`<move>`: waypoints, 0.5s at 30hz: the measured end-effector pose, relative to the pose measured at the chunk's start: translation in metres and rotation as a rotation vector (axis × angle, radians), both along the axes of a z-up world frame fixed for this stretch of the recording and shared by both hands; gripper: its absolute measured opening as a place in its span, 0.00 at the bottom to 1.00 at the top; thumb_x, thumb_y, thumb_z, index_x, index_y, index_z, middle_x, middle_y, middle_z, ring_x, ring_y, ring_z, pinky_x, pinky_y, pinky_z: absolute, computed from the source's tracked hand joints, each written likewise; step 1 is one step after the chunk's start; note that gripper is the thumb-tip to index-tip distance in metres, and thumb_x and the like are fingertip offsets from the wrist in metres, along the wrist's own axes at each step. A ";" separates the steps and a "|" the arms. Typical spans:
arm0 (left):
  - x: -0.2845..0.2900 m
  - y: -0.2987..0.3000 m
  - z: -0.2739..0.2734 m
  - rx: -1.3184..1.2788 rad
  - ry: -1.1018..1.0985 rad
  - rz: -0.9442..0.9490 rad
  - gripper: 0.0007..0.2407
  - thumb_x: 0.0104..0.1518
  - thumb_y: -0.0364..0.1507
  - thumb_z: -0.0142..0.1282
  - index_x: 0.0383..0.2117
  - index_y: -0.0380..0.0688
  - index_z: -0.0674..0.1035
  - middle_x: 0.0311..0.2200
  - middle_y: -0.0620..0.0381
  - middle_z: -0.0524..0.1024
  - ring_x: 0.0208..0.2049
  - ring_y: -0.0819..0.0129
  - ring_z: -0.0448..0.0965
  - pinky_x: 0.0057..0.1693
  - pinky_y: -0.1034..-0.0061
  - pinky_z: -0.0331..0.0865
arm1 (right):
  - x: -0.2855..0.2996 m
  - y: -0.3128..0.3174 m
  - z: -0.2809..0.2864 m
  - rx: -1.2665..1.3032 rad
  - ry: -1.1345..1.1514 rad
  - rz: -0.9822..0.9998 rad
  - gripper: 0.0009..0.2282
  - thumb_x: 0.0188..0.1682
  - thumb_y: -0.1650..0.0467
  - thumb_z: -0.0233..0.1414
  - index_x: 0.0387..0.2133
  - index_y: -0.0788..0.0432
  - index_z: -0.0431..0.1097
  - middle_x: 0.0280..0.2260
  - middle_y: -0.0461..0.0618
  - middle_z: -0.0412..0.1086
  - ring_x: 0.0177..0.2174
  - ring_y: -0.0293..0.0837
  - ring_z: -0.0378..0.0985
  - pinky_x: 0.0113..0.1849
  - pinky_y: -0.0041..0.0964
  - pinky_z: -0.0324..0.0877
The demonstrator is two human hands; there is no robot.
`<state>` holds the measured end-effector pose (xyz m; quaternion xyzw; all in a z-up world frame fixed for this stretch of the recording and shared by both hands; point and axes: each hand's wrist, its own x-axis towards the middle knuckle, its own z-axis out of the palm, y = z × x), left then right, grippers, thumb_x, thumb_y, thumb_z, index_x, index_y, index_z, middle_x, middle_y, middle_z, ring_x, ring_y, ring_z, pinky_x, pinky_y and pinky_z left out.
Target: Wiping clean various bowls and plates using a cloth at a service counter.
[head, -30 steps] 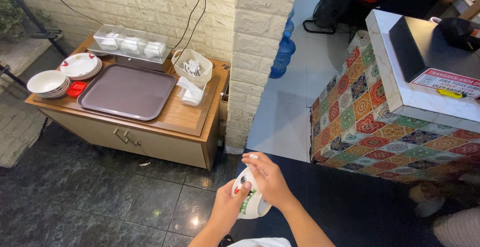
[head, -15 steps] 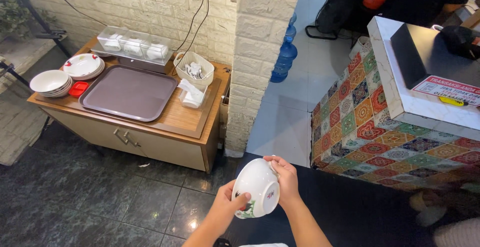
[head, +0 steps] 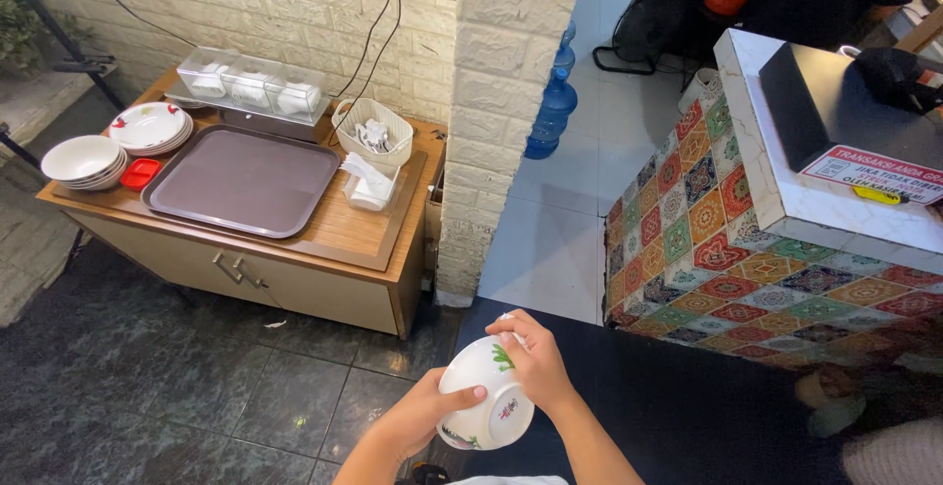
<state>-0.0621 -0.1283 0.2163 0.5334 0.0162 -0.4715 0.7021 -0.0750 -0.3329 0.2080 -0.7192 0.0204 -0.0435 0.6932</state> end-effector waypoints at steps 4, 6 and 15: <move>0.005 0.003 -0.012 -0.098 0.028 0.018 0.23 0.51 0.34 0.67 0.51 0.32 0.76 0.42 0.47 0.83 0.41 0.66 0.85 0.47 0.71 0.79 | 0.001 0.003 0.012 -0.058 0.008 0.040 0.09 0.51 0.74 0.47 0.33 0.69 0.75 0.36 0.49 0.71 0.36 0.40 0.74 0.40 0.31 0.69; 0.006 0.004 -0.014 -0.121 0.085 0.003 0.22 0.52 0.33 0.66 0.50 0.32 0.77 0.41 0.48 0.83 0.40 0.66 0.85 0.47 0.72 0.80 | 0.000 0.005 0.015 -0.160 -0.067 0.091 0.09 0.51 0.75 0.48 0.34 0.69 0.76 0.37 0.50 0.71 0.37 0.41 0.76 0.42 0.31 0.70; -0.003 -0.013 -0.026 0.064 -0.231 0.092 0.17 0.50 0.29 0.66 0.42 0.28 0.81 0.35 0.48 0.84 0.34 0.65 0.85 0.41 0.74 0.77 | -0.003 0.027 0.035 -0.265 -0.182 0.217 0.07 0.49 0.78 0.49 0.36 0.68 0.74 0.43 0.52 0.71 0.45 0.46 0.76 0.47 0.33 0.69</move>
